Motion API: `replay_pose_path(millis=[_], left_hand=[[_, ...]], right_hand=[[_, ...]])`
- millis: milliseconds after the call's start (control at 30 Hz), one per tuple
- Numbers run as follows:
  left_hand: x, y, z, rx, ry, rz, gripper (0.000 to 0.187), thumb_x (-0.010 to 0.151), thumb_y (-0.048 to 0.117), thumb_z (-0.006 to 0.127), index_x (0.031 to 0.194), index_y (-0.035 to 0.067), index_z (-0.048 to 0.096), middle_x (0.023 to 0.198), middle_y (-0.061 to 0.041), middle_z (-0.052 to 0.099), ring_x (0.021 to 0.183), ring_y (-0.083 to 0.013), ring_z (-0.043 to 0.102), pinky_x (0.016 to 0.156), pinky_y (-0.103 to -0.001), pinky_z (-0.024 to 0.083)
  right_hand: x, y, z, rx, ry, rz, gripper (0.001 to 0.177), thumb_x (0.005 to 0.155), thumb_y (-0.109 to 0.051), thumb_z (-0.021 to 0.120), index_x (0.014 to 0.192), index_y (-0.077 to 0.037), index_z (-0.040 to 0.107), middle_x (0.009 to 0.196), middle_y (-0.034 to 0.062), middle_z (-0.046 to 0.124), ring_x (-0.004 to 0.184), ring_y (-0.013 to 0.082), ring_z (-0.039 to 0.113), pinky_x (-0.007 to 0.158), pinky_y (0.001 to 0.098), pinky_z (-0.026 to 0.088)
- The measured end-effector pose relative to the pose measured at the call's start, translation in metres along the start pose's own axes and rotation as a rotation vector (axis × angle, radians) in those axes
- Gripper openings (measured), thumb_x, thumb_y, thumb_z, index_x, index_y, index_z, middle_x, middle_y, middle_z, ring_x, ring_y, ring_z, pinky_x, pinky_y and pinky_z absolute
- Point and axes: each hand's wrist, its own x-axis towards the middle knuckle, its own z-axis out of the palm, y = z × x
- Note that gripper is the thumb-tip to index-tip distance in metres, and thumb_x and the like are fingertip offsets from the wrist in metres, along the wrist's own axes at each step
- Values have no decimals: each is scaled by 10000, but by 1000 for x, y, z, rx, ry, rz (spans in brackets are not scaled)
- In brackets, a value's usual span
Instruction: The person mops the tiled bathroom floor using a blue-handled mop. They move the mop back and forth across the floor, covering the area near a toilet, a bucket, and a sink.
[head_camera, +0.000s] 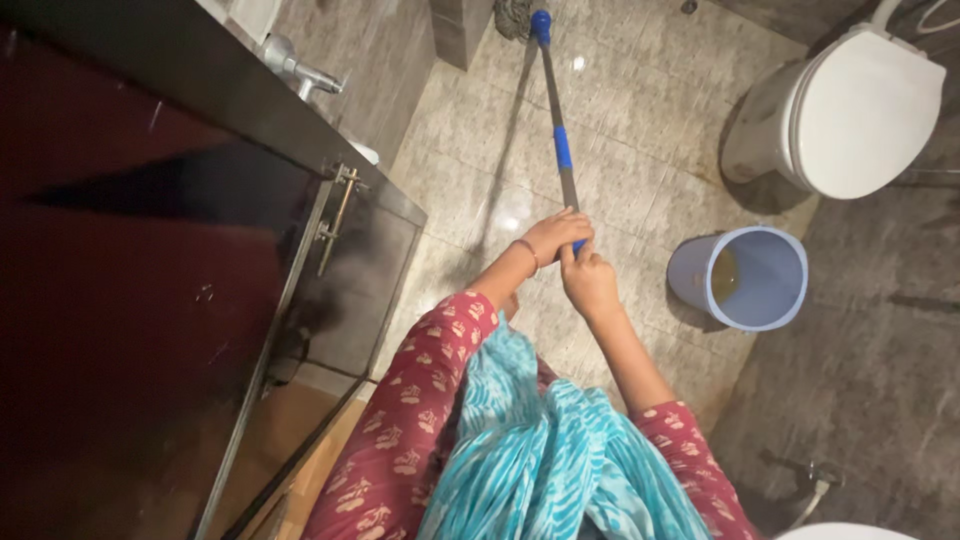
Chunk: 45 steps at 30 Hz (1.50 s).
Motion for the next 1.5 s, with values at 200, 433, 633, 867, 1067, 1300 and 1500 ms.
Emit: replay_pose_path(millis=[200,433,633,867,1067,1300,1500], left_hand=[[-11,30,21,86,-72,58,126,832,127,640,955,153,629,1016,-54,661,1083,-264,632,1030,-452,463],[-80,139,4,16,0,71,161,796,122,676,948,160,641,955,-47,660,1007,-272,655,957,-459,489],[-139,241,-37,-57,-37,64,206,778,169,710,971,157,638,956,-46,660,1015,-278,664,929,-468,497],[-185,321,-75,-169,-35,137,342,720,184,739,1044,140,640,994,-42,659,1031,-263,661,915,-460,494],[-197,293,-63,-182,-56,138,320,727,185,736,1030,149,640,1010,-28,658,1056,-250,651,935,-446,490],[-175,203,-20,-77,33,107,215,799,149,651,1014,152,640,999,-31,653,1046,-255,646,965,-456,477],[-117,139,-47,-159,11,-12,171,834,119,640,1003,137,659,1021,-66,655,1039,-302,606,989,-429,483]], right_hand=[[-37,-6,-27,42,-50,0,149,868,-123,594,1010,-83,612,820,177,642,610,287,682,486,406,562],[-118,-52,-106,22,-61,-13,161,861,-153,609,1020,-141,634,892,186,672,581,273,687,469,403,556],[-179,-108,-191,14,-156,29,150,864,-175,627,1013,-173,652,880,94,678,625,270,698,495,410,555],[-212,-159,-289,29,-352,166,149,907,-247,638,1042,-190,655,861,48,692,641,262,715,542,433,559],[-208,-178,-255,96,-234,273,234,865,-285,678,1074,-184,650,871,79,686,635,304,700,523,437,555],[-163,-159,-166,113,-205,242,166,865,-241,658,1017,-180,631,911,110,678,656,312,706,517,442,567],[-94,-116,-116,3,-158,206,165,886,-139,612,1049,-135,630,912,154,676,644,299,705,499,416,571]])
